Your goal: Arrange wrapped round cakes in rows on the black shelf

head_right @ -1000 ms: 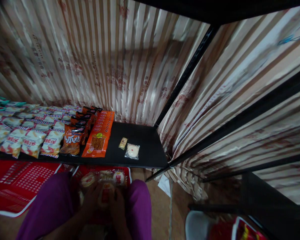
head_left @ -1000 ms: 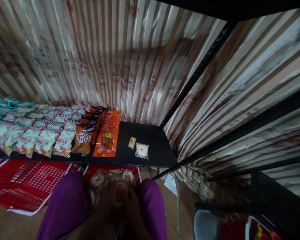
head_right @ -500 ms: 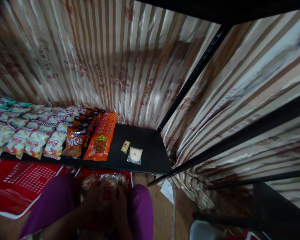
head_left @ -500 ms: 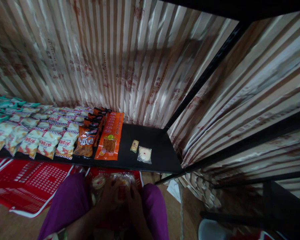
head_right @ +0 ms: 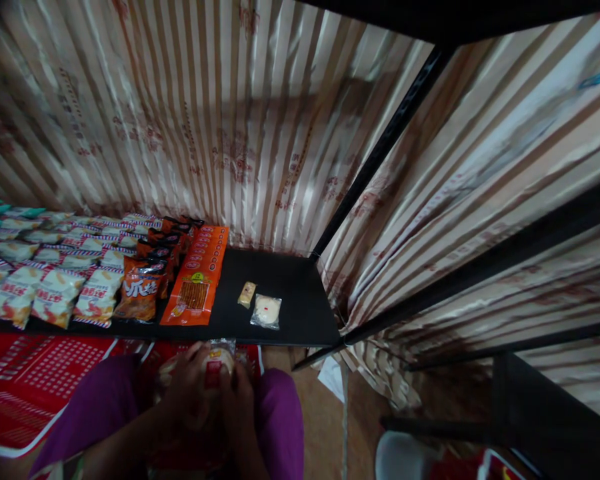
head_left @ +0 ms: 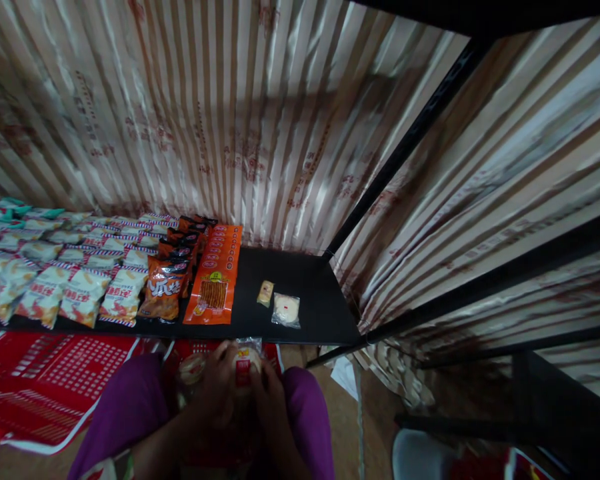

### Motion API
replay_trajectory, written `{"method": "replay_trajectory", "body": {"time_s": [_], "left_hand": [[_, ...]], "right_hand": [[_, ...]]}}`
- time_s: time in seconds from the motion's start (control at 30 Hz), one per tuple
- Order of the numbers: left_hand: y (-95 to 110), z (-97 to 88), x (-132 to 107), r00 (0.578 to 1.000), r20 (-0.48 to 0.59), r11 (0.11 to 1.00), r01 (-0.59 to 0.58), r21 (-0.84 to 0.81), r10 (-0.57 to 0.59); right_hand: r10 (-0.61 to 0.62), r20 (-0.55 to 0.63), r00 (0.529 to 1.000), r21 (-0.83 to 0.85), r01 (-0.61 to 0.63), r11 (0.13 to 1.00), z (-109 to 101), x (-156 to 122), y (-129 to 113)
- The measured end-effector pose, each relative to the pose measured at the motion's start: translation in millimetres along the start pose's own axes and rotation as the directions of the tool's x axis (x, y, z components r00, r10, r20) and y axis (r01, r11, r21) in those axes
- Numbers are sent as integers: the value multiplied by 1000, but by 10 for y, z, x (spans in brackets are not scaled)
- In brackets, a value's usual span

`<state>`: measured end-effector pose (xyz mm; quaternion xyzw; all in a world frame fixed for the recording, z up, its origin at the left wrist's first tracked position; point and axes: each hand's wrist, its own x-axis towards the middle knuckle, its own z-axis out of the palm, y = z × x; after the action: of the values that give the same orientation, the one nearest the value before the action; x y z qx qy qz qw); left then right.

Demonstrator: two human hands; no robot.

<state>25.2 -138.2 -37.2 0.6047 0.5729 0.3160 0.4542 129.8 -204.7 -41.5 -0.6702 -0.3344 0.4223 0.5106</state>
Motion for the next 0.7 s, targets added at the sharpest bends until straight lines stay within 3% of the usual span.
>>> {"method": "replay_trajectory", "body": {"time_s": [0.07, 0.2, 0.33, 0.47, 0.7], "left_hand": [[107, 25, 71, 997, 2, 983, 78, -164, -79], [294, 32, 187, 963, 127, 799, 270, -538, -240], [378, 0, 304, 951, 186, 755, 308, -579, -246], [325, -5, 426, 958, 201, 761, 285, -583, -204], [295, -59, 573, 967, 193, 826, 242, -510, -165]], "right_hand": [[-28, -3, 1000, -10, 28, 1000, -8, 75, -8], [-59, 8, 998, -47, 59, 997, -39, 248, -23], [-52, 38, 998, -9, 52, 999, -56, 360, -117], [-56, 60, 997, 7, 55, 998, -67, 439, -242], [-51, 103, 993, 66, 44, 997, -100, 606, -483]]}}
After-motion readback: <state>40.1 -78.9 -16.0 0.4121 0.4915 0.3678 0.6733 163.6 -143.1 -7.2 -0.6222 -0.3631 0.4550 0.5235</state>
